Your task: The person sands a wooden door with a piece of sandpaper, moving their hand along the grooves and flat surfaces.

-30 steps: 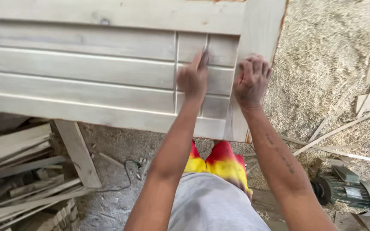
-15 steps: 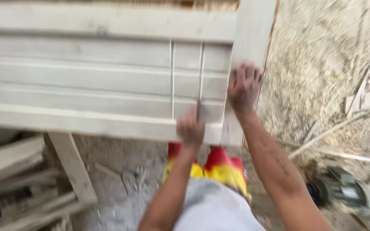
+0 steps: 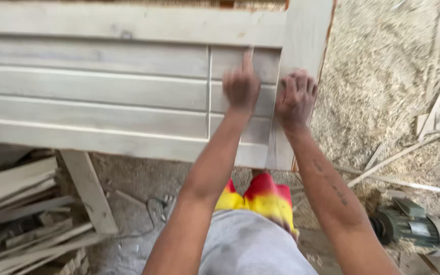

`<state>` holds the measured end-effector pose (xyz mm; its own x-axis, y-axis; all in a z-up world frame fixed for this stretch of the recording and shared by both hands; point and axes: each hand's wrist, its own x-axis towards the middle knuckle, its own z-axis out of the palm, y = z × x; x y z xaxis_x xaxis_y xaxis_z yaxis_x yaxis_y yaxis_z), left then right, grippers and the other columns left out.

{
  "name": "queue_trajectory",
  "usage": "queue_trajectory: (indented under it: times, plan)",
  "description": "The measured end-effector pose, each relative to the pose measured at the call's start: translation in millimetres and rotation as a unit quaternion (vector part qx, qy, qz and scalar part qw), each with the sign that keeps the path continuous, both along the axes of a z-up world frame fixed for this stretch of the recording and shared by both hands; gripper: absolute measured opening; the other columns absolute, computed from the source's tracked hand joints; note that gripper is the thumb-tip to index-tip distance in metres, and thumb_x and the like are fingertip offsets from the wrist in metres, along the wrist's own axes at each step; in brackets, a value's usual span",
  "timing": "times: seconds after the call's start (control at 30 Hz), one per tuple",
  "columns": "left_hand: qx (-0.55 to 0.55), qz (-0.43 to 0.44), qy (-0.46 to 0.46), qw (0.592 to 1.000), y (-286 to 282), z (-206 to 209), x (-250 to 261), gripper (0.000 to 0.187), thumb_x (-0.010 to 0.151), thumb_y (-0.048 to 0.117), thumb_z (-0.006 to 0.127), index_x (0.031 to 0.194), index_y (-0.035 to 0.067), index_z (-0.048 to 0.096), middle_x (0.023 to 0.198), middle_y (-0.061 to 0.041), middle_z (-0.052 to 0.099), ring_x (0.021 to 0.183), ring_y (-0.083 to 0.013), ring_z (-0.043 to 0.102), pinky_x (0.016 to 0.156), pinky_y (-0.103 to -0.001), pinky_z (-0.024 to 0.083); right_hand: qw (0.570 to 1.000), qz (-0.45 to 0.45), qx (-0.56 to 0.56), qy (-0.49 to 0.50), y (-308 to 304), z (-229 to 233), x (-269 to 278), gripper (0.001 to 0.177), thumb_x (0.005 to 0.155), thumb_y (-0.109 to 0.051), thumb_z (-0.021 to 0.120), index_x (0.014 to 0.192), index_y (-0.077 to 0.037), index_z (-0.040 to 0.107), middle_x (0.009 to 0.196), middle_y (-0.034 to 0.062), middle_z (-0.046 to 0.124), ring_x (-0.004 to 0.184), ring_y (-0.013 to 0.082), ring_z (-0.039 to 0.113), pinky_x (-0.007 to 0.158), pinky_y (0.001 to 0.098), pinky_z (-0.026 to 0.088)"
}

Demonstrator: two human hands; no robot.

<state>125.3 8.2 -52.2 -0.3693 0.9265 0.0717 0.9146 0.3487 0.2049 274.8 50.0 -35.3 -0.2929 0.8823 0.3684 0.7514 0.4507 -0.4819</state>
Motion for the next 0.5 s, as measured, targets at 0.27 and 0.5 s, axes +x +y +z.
queue_trajectory:
  times: [0.27,0.5]
  plan:
    - [0.074,-0.043,-0.049,0.995,7.5,1.2,-11.7,0.047,0.087,0.009,0.062,0.134,0.005,0.063,0.075,-0.011,0.067,0.068,-0.028,0.064,0.065,-0.047,0.05,1.0,-0.015,0.013,-0.002,8.2,6.7,-1.3,0.005,0.103,-0.013,0.062,0.101,-0.009,0.064,0.113,0.0118,0.062,0.114,0.0332,0.059,0.099,0.0474,0.043]
    - [0.114,-0.026,-0.022,0.993,-112.5,60.3,13.5,0.024,0.108,0.019,0.055,0.127,0.012,0.068,0.077,-0.013,0.066,0.065,-0.0249,0.062,0.069,-0.044,0.051,1.0,0.008,-0.005,-0.012,12.9,0.6,-1.3,0.004,0.103,-0.005,0.06,0.103,-0.007,0.063,0.119,0.0136,0.063,0.118,0.0328,0.059,0.1,0.0462,0.045]
